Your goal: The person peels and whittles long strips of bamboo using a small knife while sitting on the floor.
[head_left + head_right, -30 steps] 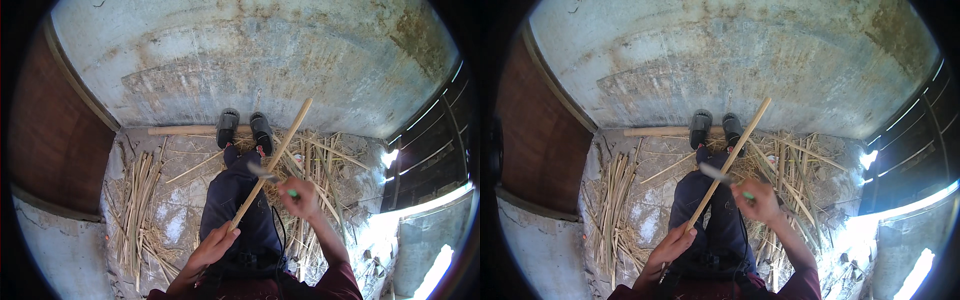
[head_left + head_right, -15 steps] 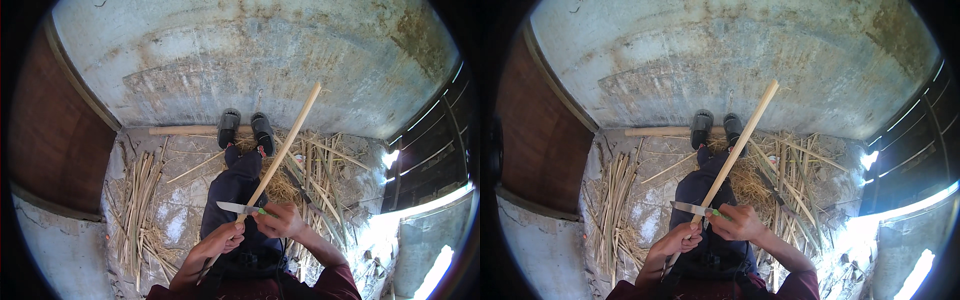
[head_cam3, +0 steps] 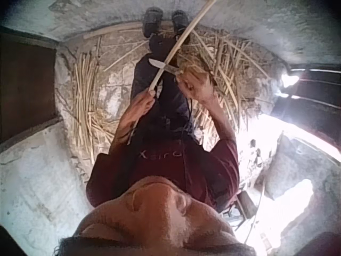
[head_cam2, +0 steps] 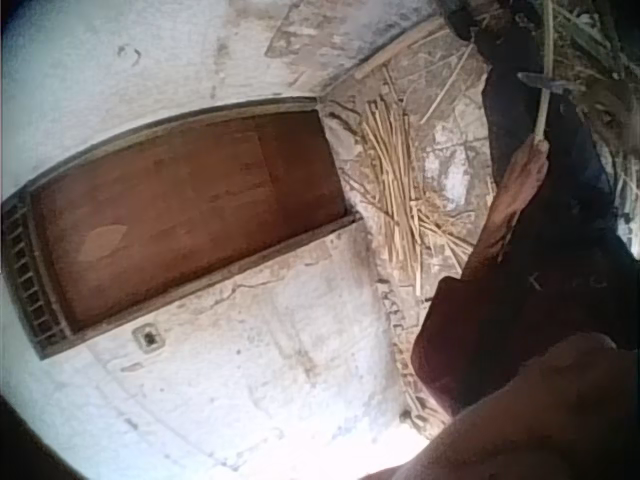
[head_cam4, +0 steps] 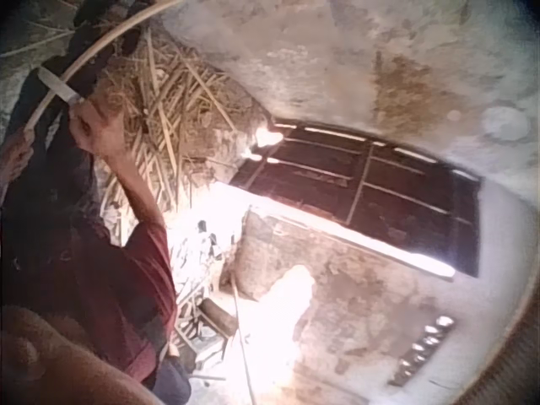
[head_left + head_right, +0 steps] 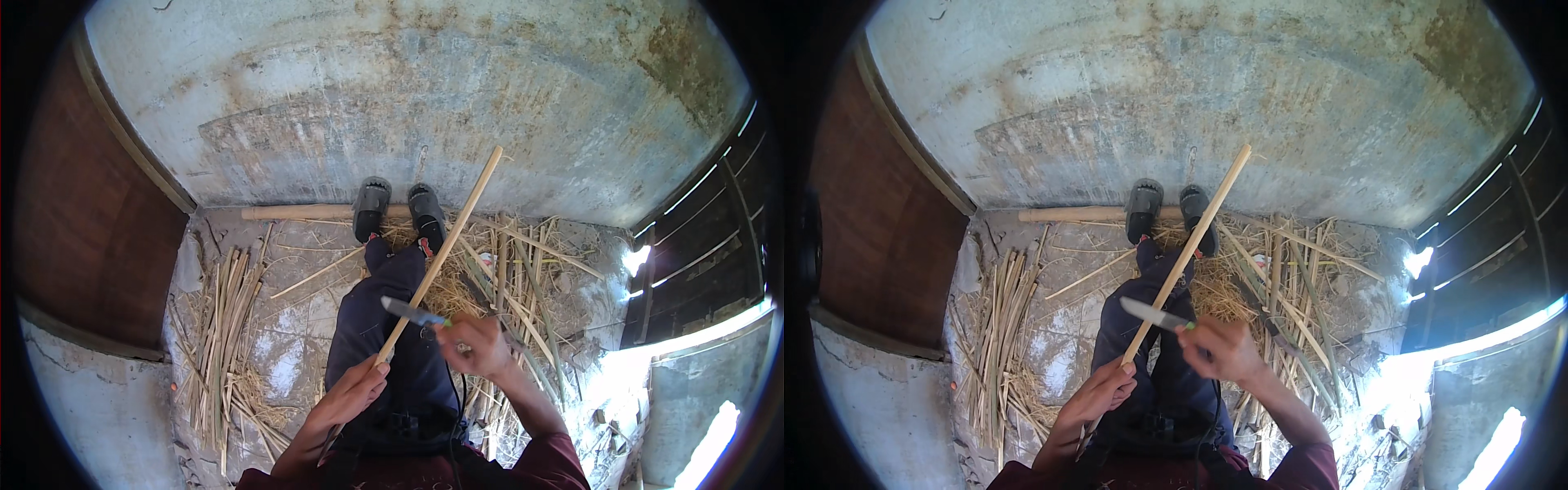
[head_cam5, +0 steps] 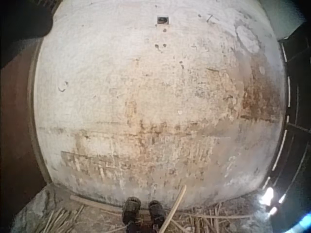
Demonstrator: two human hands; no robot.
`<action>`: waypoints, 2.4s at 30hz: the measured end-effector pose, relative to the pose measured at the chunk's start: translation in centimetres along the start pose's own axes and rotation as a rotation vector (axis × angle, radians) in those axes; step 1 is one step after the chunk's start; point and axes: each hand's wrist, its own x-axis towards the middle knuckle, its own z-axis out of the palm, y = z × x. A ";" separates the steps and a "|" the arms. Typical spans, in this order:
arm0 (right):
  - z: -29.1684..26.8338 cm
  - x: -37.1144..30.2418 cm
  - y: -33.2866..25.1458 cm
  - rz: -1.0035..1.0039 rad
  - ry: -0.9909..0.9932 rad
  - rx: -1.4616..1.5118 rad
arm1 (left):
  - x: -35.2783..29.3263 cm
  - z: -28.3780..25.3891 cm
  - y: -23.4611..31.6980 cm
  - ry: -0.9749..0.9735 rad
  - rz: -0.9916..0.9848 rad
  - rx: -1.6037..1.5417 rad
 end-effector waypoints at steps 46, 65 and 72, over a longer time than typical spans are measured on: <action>-5.0 4.0 7.2 0.026 0.097 -0.052 | -3.1 1.1 -0.9 0.197 0.131 0.673; -6.6 -1.8 13.4 0.976 0.426 0.510 | -1.9 -5.3 -1.2 0.042 -0.070 0.031; -2.5 0.2 5.0 0.431 0.249 0.187 | 0.8 -3.4 -1.0 -0.015 0.031 0.012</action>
